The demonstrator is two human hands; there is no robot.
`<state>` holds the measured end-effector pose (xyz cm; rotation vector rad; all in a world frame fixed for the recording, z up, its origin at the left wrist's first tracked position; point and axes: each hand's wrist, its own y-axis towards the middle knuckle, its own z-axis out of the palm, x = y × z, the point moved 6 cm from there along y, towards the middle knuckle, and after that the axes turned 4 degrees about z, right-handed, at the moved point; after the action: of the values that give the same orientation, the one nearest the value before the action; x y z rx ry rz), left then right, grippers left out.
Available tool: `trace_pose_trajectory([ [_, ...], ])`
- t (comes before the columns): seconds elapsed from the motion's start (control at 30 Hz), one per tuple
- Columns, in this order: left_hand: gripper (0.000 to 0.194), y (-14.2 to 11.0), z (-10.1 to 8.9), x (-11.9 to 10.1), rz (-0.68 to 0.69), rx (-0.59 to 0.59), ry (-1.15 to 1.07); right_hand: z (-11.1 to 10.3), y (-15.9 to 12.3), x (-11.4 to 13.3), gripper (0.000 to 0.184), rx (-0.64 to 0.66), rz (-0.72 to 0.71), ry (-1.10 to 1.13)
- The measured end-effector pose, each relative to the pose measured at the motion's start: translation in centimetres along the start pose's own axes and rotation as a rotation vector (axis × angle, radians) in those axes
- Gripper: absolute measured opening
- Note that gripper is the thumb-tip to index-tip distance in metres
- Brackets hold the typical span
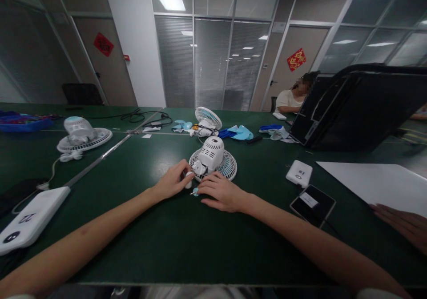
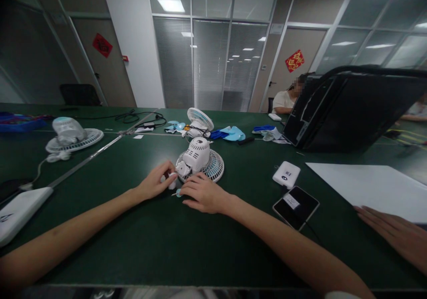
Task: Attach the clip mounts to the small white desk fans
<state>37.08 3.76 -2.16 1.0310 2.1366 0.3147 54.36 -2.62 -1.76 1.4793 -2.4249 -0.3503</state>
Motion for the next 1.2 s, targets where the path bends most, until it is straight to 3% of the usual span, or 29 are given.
trace_pose_trajectory([
  [0.23, 0.019, -0.4, -1.1, -0.1, 0.01, -0.228, -0.195, -0.5, 0.0, 0.4, 0.026, -0.009, -0.003, -0.032],
  [0.5, 0.027, 0.1, -0.5, 2.4, -0.242, -0.458, -0.434, 0.5, 1.0, 1.6, 0.024, 0.084, -0.187, -0.126],
  [0.63, 0.029, 0.4, 0.9, 3.4, -0.394, -0.547, -0.562, 0.9, 1.7, 2.2, 0.028, 0.057, -0.168, -0.076],
  [0.77, 0.045, 0.2, 1.2, 3.2, -0.398, -0.576, -0.492, 0.7, 1.3, 2.0, 0.022, -0.074, -0.072, 0.044],
  [1.0, 0.032, -1.2, 1.2, 1.9, -0.411, -0.482, -0.539, -0.5, -0.2, 0.8, 0.023, -0.401, 0.054, 0.146],
  [1.1, 0.034, -1.4, 0.7, 1.1, -0.412, -0.465, -0.48, -1.3, -0.8, 0.2, 0.021, -0.561, 0.102, 0.209],
  [1.2, 0.044, -1.4, 0.4, 0.7, -0.41, -0.477, -0.488, -2.0, -1.5, -1.2, 0.017, -0.708, 0.262, 0.241],
])
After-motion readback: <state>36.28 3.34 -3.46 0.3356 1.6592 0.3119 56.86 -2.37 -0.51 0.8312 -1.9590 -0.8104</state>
